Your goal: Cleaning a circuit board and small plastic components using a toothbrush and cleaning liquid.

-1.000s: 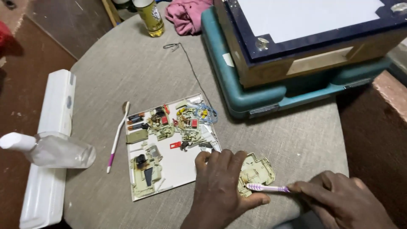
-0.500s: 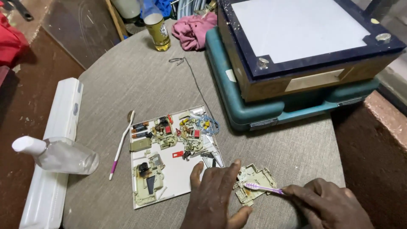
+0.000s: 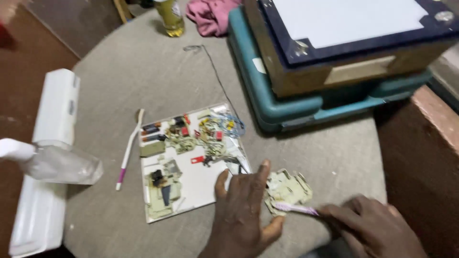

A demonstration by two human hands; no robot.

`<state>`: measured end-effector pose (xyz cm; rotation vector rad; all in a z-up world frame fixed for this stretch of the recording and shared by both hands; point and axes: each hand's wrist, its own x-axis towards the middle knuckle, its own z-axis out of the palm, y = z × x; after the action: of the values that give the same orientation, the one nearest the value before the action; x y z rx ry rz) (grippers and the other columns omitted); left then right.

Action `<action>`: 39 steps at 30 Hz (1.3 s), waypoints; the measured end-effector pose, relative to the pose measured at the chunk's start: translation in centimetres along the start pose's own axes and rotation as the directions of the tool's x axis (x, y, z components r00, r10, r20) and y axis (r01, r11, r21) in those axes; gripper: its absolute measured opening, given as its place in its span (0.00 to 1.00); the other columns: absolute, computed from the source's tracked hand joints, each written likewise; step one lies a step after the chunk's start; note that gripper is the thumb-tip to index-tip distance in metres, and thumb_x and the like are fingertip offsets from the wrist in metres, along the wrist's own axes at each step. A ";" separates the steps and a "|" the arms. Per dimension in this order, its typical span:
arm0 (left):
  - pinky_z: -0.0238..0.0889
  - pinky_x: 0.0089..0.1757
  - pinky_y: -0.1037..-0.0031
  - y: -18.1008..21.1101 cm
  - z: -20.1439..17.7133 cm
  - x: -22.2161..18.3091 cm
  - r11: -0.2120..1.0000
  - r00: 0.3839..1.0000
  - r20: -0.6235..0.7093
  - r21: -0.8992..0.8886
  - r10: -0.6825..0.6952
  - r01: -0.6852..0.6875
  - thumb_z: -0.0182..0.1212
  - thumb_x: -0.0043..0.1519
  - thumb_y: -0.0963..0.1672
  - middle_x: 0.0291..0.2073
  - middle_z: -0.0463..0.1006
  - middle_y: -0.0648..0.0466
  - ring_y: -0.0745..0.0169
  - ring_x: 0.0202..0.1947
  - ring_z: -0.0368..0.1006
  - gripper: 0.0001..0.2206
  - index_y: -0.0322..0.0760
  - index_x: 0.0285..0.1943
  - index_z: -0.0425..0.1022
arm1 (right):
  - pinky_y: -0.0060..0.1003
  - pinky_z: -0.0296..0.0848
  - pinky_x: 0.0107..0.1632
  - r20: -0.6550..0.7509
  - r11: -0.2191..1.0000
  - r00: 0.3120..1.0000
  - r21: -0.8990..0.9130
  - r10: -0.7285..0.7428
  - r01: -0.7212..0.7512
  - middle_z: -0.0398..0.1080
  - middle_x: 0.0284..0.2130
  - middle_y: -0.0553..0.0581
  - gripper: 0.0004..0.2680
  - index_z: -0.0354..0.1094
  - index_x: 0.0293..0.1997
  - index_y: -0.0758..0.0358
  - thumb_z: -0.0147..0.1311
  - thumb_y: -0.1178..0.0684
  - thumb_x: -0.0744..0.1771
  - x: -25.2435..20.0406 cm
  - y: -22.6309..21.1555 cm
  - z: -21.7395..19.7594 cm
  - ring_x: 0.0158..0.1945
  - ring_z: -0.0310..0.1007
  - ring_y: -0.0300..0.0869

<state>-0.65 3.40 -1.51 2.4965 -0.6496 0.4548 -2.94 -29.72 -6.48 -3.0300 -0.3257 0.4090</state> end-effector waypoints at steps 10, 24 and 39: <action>0.42 0.67 0.39 0.0 -0.6 0.3 0.998 1.000 0.023 -0.054 -0.020 0.021 0.76 0.49 0.51 0.56 0.76 0.47 0.44 0.56 0.70 0.51 0.34 0.82 0.52 | 0.44 0.81 0.42 -0.029 0.996 0.999 0.082 0.031 -0.028 0.77 0.35 0.36 0.21 0.67 0.63 -0.04 0.56 0.35 0.64 0.2 -1.3 -1.4 0.38 0.85 0.38; 0.43 0.67 0.42 0.5 -0.1 0.3 0.999 0.999 -0.012 0.016 -0.033 0.033 0.78 0.45 0.52 0.60 0.76 0.52 0.49 0.57 0.71 0.54 0.35 0.82 0.53 | 0.40 0.77 0.47 -0.216 0.959 0.971 0.238 -0.102 0.153 0.82 0.39 0.36 0.16 0.80 0.57 0.19 0.58 0.43 0.64 1.5 -0.9 -3.4 0.43 0.85 0.37; 0.43 0.67 0.40 0.4 -0.6 0.6 1.000 1.000 0.006 -0.010 -0.011 0.011 0.77 0.47 0.51 0.56 0.76 0.47 0.44 0.55 0.71 0.51 0.33 0.81 0.54 | 0.41 0.72 0.47 -0.082 0.991 0.990 0.080 0.114 -0.108 0.76 0.35 0.34 0.18 0.73 0.57 0.03 0.57 0.37 0.63 1.5 -2.3 -4.4 0.42 0.82 0.36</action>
<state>-0.48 3.19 -0.63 2.4912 -0.6389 0.4399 -0.81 -27.31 -2.37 -2.9898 -0.1334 0.2882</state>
